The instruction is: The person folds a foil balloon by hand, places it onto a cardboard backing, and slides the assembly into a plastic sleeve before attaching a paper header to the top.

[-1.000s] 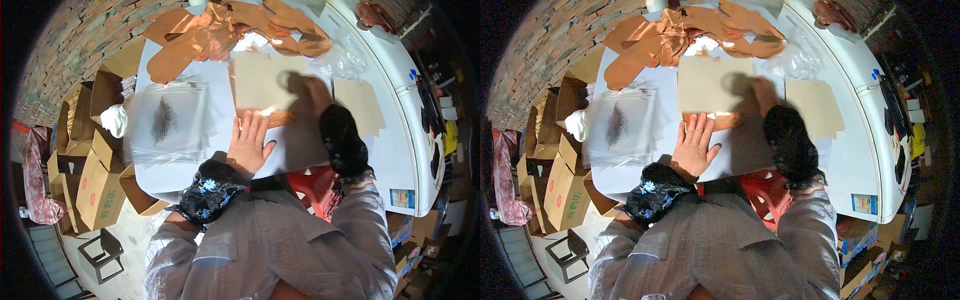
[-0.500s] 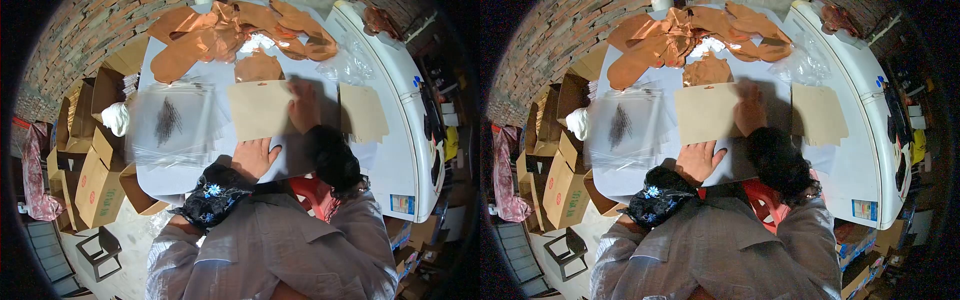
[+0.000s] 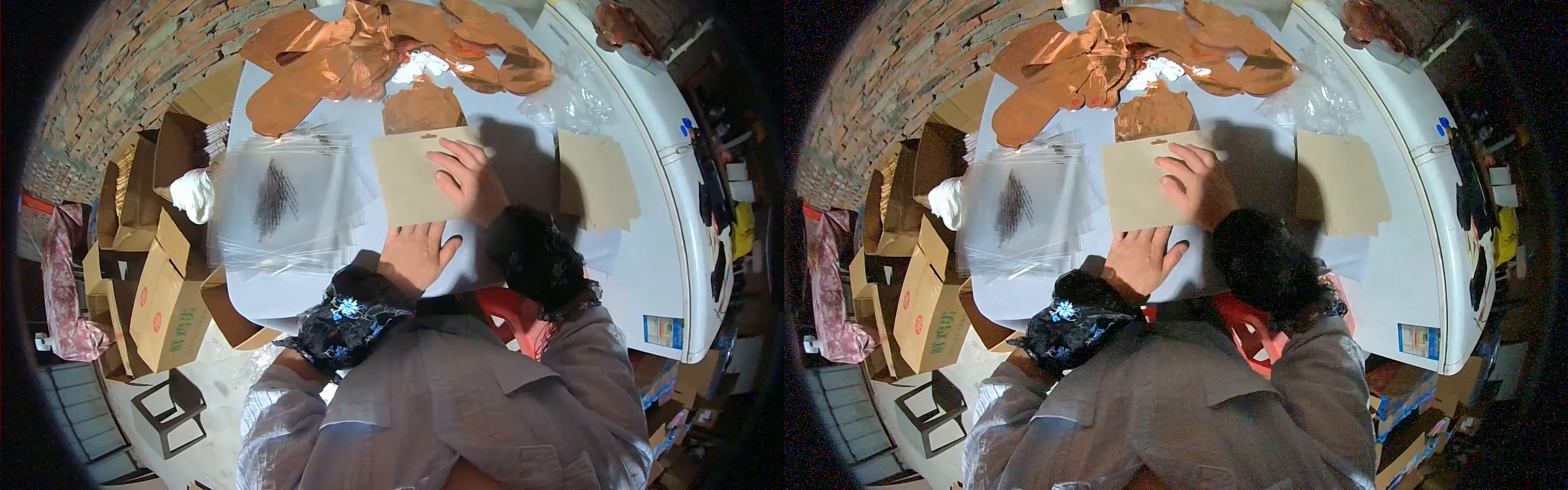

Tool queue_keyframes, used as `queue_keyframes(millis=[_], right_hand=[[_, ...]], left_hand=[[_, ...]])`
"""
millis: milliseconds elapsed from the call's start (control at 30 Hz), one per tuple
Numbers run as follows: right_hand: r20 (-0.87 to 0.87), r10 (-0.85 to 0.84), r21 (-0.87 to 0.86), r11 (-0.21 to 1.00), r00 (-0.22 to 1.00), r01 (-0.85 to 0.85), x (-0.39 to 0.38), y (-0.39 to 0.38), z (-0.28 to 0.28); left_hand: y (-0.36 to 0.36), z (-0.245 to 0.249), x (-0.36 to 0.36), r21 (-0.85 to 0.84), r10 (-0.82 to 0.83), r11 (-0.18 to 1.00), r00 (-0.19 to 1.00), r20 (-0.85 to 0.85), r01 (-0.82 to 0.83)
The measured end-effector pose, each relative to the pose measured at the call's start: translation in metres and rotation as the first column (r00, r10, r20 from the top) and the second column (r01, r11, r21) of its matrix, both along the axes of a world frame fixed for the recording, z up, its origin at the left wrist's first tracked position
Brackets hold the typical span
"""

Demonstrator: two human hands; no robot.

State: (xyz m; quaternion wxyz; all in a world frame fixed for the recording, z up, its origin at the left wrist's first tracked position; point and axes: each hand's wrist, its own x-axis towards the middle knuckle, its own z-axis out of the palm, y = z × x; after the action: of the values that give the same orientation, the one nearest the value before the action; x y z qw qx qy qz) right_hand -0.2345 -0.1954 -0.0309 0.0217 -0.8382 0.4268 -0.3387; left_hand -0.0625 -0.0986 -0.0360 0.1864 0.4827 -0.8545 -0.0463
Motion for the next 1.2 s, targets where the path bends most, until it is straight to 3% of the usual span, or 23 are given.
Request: queue_keyframes(millis=[433,633,933,1033,1133,1200], right_hand=[[-0.015,-0.032,-0.041,0.999,0.999,0.031,0.002,0.01,0.003],[-0.027,-0.02,-0.015,1.0,0.999,0.019,0.003,0.016,0.013],[-0.052,-0.027,0.011,1.0,0.998,0.028,0.005,0.021,0.021],[-0.069,-0.014,0.062,0.998,0.998,0.019,0.005,0.021,0.025],[-0.057,0.002,0.065,0.998,0.998,0.002,0.004,0.019,0.024],[-0.038,0.0,0.071,0.997,0.999,0.003,0.003,0.019,0.02]], left_hand=[[-0.002,-0.005,0.0,-0.072,-0.018,0.997,0.999,-0.039,0.015],[0.0,0.002,-0.002,0.025,0.017,1.0,1.0,-0.017,-0.017],[-0.002,-0.003,-0.001,-0.075,0.001,0.997,0.998,-0.059,-0.005],[-0.001,0.0,-0.001,0.067,-0.005,0.998,0.996,-0.091,0.011],[-0.001,-0.004,-0.001,-0.102,-0.004,0.995,0.997,-0.078,-0.004],[0.0,-0.004,0.0,-0.046,-0.001,0.999,0.997,-0.076,-0.003]])
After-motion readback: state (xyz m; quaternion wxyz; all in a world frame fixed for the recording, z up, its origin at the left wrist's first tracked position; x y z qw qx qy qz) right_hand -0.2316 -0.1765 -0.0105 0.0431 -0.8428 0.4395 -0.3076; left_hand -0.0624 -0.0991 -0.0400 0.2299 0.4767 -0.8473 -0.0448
